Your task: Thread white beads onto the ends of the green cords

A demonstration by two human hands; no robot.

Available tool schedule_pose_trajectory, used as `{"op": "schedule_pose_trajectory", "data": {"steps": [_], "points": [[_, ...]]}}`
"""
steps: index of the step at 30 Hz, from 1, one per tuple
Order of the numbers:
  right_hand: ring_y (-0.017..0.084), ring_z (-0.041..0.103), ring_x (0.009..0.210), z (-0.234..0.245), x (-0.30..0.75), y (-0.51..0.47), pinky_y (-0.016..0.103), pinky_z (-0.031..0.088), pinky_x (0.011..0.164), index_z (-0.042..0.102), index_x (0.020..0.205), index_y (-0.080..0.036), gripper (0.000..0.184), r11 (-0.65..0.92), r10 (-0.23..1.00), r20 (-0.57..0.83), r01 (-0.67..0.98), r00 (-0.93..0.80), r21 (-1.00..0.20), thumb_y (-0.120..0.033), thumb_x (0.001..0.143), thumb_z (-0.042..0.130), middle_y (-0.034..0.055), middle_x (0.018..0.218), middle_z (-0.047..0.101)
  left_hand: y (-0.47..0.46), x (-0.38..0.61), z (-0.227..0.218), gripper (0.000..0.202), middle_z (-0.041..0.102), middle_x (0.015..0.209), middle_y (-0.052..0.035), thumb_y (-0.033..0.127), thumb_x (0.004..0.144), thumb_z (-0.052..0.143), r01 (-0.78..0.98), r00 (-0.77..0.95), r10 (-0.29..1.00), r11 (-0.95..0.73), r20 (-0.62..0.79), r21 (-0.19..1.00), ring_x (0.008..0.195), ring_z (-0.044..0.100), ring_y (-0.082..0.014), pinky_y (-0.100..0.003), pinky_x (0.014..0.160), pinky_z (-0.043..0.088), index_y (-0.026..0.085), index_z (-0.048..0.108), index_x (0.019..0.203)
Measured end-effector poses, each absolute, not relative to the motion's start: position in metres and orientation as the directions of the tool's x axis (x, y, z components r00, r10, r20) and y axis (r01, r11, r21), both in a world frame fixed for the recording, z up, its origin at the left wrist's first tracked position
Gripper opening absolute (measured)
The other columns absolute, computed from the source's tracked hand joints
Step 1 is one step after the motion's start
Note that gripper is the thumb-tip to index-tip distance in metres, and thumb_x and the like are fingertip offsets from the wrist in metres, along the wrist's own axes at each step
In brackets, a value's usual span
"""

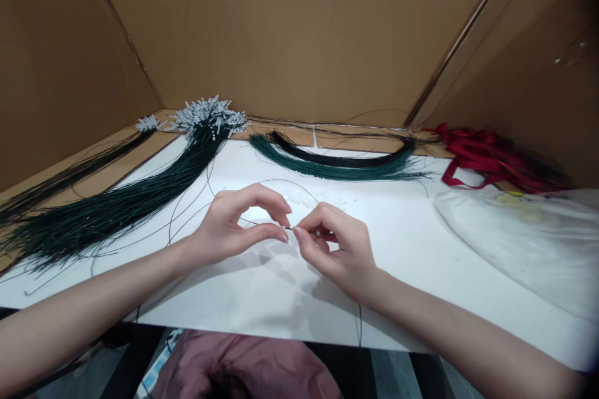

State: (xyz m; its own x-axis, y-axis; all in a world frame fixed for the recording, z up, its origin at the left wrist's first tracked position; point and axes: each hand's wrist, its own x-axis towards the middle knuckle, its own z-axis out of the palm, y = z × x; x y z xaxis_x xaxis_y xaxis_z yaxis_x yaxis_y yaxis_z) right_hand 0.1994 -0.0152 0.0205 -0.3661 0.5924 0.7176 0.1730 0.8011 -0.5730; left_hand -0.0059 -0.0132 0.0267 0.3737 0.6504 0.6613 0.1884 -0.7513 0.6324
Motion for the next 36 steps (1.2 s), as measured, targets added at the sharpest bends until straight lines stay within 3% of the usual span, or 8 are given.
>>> {"op": "schedule_pose_trajectory", "data": {"steps": [36], "points": [[0.006, 0.039, 0.053, 0.0185, 0.1992, -0.014, 0.019, 0.034, 0.049, 0.054, 0.072, -0.016, 0.018, 0.809, 0.579, 0.725, 0.154, -0.374, -0.567, -0.002, 0.081, 0.061, -0.004, 0.063, 0.05, -0.0125, -0.0076, 0.0263, 0.028, 0.072, 0.084, -0.0028, 0.014, 0.076, 0.081, 0.203, 0.386, 0.656, -0.746, 0.649, 0.634, 0.076, 0.073, -0.0168, -0.028, 0.073, 0.059, 0.017, 0.066, 0.098]]}}
